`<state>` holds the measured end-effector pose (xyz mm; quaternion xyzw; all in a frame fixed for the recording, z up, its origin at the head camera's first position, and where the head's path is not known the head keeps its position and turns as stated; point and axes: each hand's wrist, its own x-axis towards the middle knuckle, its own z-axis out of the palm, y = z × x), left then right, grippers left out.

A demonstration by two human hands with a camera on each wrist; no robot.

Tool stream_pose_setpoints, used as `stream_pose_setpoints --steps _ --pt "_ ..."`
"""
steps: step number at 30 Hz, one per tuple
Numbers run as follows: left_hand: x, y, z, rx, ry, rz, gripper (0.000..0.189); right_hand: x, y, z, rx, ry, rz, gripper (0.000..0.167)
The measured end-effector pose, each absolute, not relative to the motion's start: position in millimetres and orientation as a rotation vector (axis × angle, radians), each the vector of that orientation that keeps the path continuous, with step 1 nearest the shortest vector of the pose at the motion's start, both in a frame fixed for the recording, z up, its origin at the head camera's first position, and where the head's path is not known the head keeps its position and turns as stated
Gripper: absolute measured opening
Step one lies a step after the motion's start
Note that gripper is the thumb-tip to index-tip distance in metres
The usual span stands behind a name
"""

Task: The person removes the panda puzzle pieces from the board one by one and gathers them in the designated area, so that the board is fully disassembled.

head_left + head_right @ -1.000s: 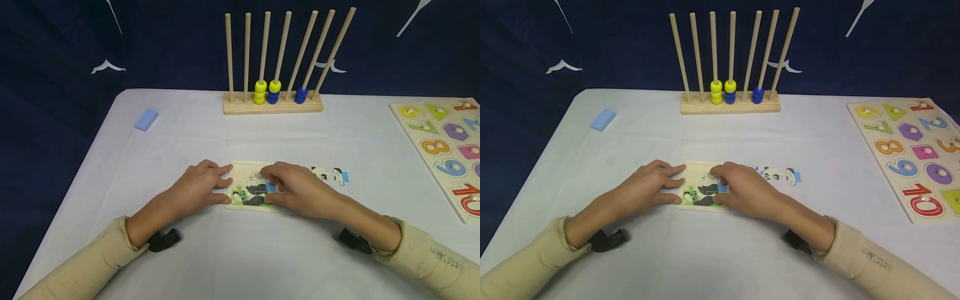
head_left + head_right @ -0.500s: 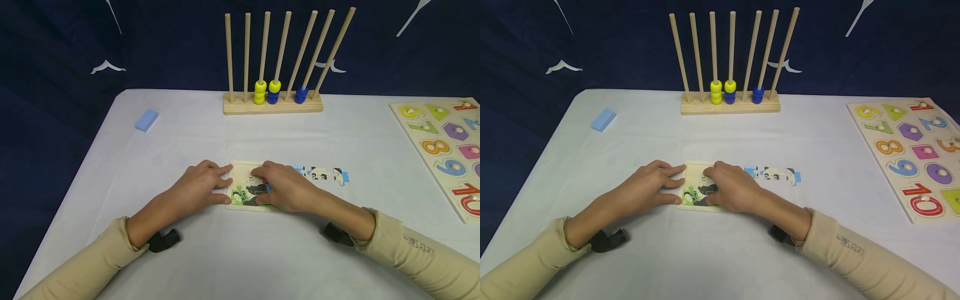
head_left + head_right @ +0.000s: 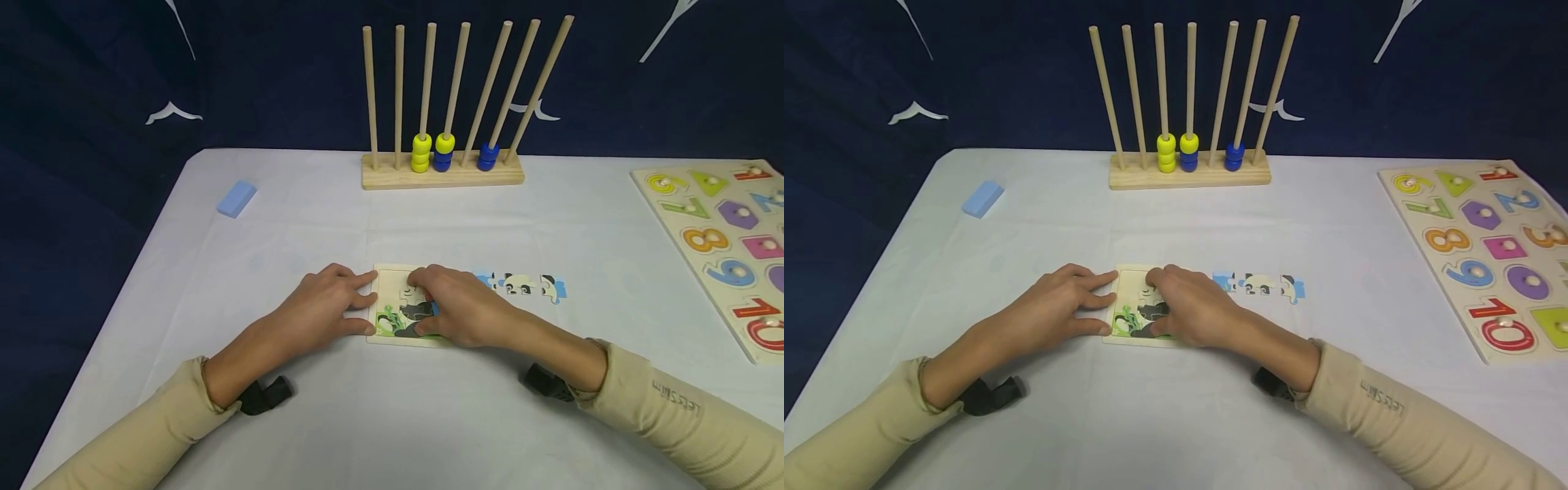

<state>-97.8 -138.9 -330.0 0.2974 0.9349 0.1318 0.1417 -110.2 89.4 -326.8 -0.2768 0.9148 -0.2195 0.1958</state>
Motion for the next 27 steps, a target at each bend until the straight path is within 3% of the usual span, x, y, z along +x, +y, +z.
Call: stream_pose_setpoints --steps 16,22,27 --pt "-97.5 -139.8 -329.5 0.858 2.703 0.401 0.053 -109.0 89.8 -327.3 -0.828 2.632 -0.663 0.048" --pt "-97.8 -140.0 -329.7 0.865 2.705 0.392 0.053 -110.1 88.6 -327.0 -0.807 2.615 -0.638 0.055" --pt "-97.8 -139.8 -329.8 0.857 2.7 0.394 0.053 -111.9 88.8 -326.4 -0.81 2.587 -0.613 0.052"
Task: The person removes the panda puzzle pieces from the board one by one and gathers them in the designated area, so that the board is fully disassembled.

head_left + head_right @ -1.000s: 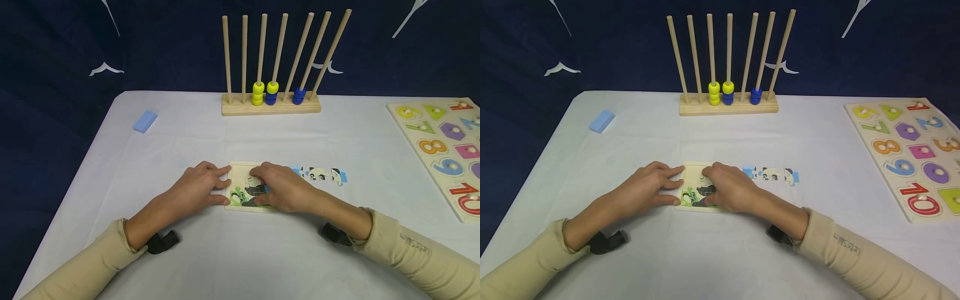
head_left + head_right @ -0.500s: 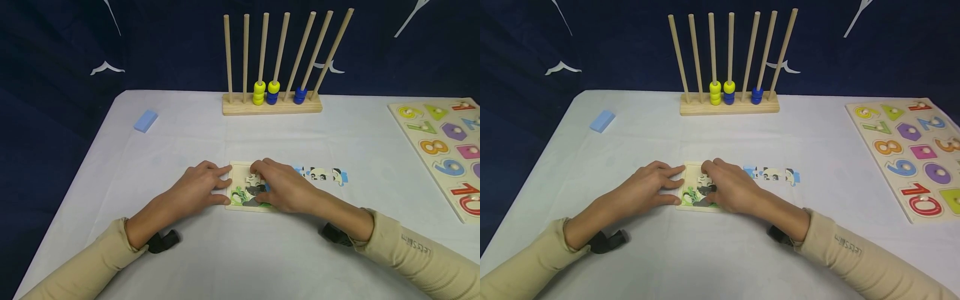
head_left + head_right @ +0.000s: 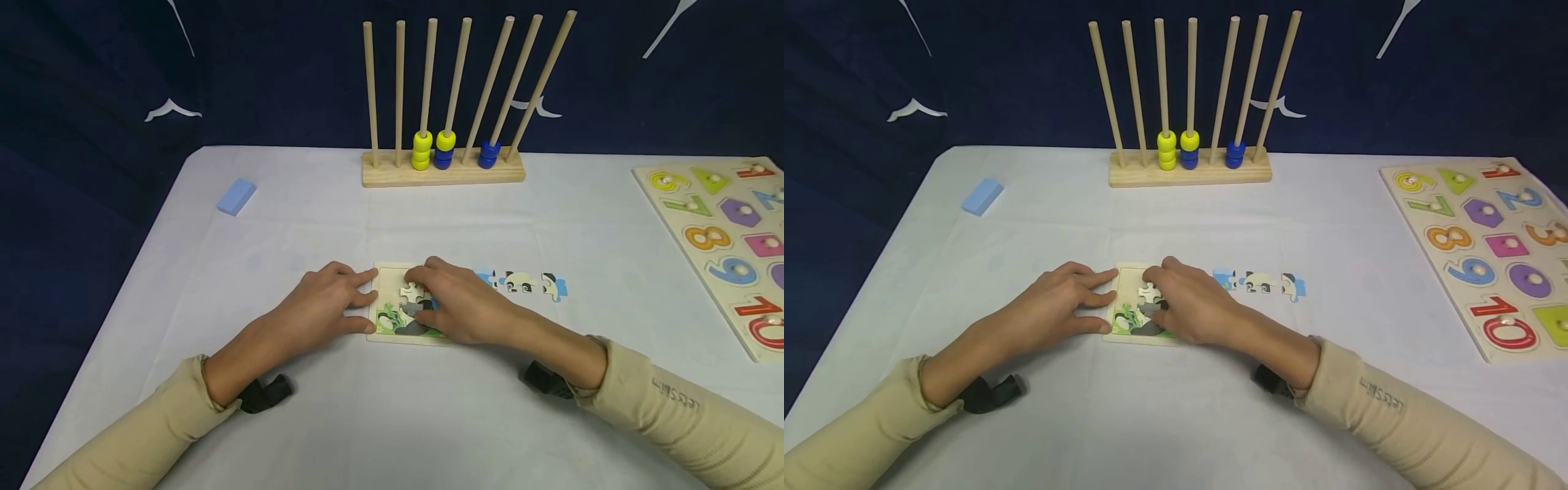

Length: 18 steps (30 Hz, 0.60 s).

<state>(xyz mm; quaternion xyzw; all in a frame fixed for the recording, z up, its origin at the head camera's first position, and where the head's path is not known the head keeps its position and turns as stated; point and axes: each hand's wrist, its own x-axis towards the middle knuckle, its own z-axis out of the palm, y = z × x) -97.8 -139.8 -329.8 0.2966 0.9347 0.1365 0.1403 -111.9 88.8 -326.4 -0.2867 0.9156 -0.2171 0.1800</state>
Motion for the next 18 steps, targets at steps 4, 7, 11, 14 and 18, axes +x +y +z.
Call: stream_pose_setpoints --steps 4,7,11,14,18 --pt "-98.0 -139.8 -330.2 0.857 2.704 0.401 0.054 -112.7 88.9 -326.0 -0.809 2.575 -0.624 0.051" --pt "-98.0 -140.0 -330.4 0.858 2.708 0.403 0.054 -112.6 88.4 -325.8 -0.812 2.573 -0.633 0.051" --pt "-97.7 -140.1 -330.4 0.853 2.706 0.405 0.055 -112.0 86.9 -325.9 -0.809 2.573 -0.629 0.052" --pt "-97.7 -139.8 -330.3 0.852 2.702 0.405 0.055 -111.5 86.1 -325.9 -0.807 2.573 -0.624 0.053" --pt "-97.7 -139.7 -330.8 0.847 2.697 0.41 0.055 -110.8 86.0 -325.8 -0.817 2.575 -0.623 0.053"
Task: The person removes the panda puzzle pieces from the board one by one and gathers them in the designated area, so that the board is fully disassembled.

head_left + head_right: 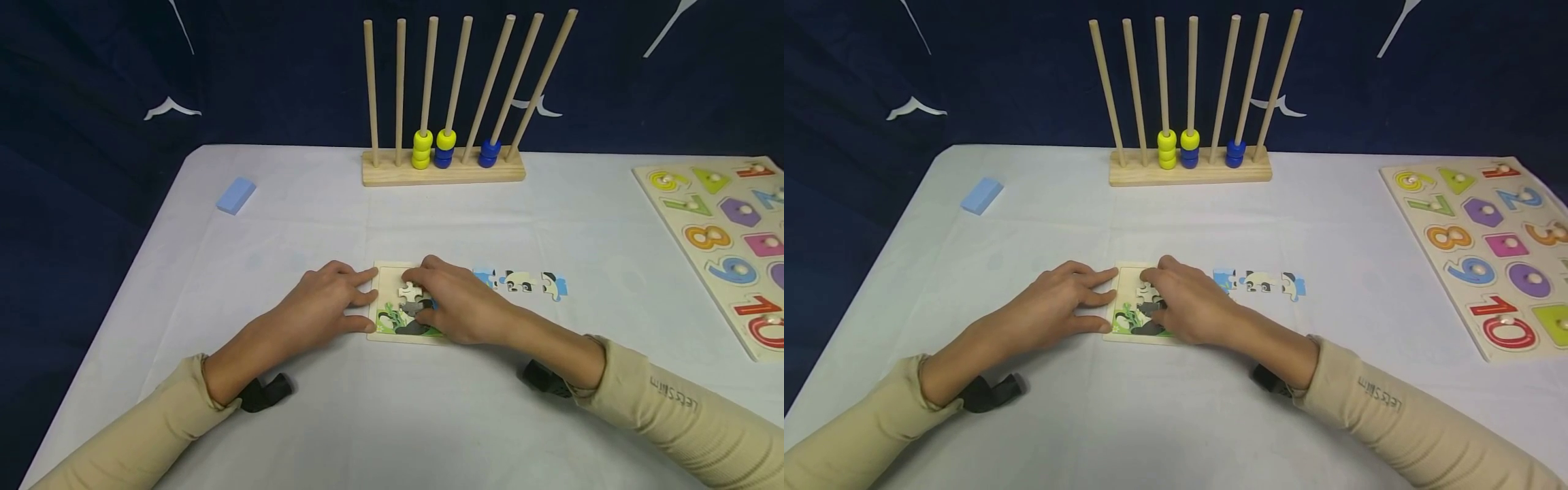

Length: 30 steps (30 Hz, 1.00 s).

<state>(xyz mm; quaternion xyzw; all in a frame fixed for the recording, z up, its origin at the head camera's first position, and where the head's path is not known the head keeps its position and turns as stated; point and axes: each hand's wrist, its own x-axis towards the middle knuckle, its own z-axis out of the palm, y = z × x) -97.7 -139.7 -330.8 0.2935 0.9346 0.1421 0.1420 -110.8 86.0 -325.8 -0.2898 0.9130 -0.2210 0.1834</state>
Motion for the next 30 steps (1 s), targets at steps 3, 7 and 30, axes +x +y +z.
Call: stream_pose_setpoints --steps 3,7,30 --pt "-98 -140 -331 0.848 2.697 0.415 0.055 -111 86 -326 -0.827 2.574 -0.623 0.052" --pt "-97 -140 -330 0.851 2.696 0.419 0.054 -110 87 -326 -0.832 2.578 -0.634 0.051" --pt "-98 -140 -330 0.851 2.693 0.418 0.053 -99 111 -318 -0.887 2.638 -0.775 0.045"
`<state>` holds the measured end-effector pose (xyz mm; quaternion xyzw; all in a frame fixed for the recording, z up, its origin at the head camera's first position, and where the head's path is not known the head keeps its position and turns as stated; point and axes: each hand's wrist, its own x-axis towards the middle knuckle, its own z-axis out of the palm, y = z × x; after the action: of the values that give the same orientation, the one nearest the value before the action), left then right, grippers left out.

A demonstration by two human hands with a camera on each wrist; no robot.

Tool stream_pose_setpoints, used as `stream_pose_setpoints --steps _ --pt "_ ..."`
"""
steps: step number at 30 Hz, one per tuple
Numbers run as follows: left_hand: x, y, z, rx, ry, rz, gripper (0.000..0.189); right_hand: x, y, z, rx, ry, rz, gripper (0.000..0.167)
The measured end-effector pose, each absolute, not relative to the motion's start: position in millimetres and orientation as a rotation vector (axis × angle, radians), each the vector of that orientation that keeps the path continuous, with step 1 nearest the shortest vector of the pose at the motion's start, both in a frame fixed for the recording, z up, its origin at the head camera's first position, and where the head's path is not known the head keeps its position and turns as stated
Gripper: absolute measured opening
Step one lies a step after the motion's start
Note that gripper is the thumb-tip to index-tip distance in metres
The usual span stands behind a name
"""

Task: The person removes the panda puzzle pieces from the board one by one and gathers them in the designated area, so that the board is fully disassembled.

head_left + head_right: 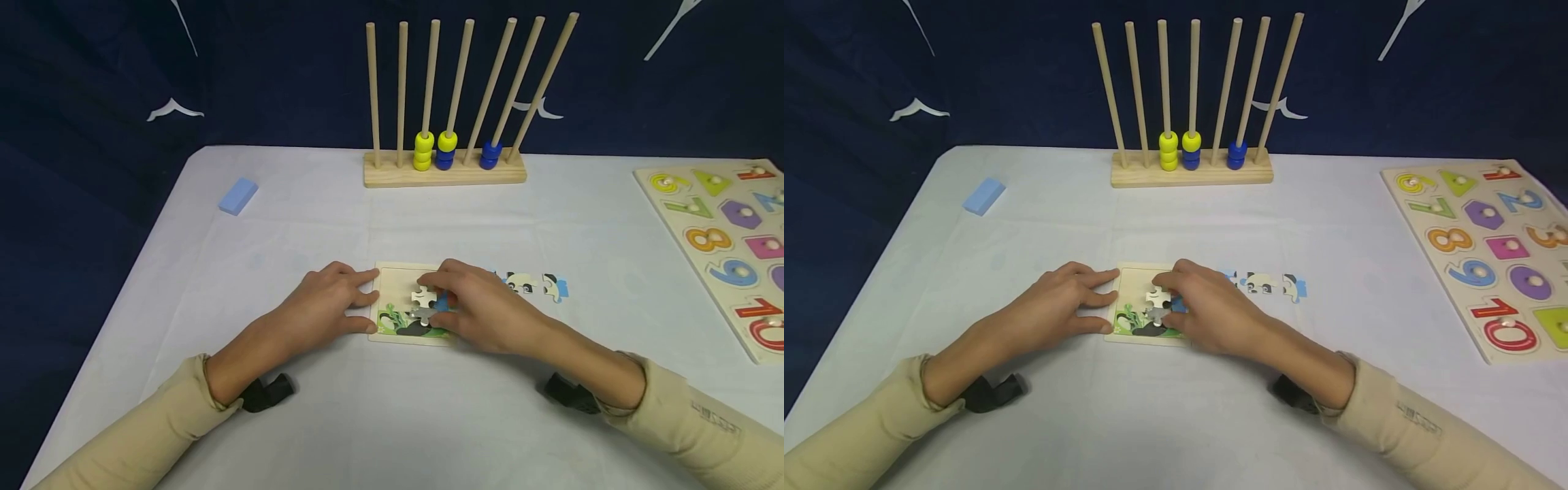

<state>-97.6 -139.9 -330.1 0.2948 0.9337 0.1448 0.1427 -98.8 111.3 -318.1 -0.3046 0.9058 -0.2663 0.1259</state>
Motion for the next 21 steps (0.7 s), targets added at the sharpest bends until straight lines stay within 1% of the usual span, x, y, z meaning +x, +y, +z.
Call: stream_pose_setpoints --steps 9,21 --pt "-97 -137 -330 0.842 2.704 0.438 0.053 -96 134 -318 -0.884 2.66 -0.865 0.047" --pt "-97 -137 -331 0.874 2.744 0.378 0.053 -90 160 -314 -0.834 2.663 -0.932 0.045"
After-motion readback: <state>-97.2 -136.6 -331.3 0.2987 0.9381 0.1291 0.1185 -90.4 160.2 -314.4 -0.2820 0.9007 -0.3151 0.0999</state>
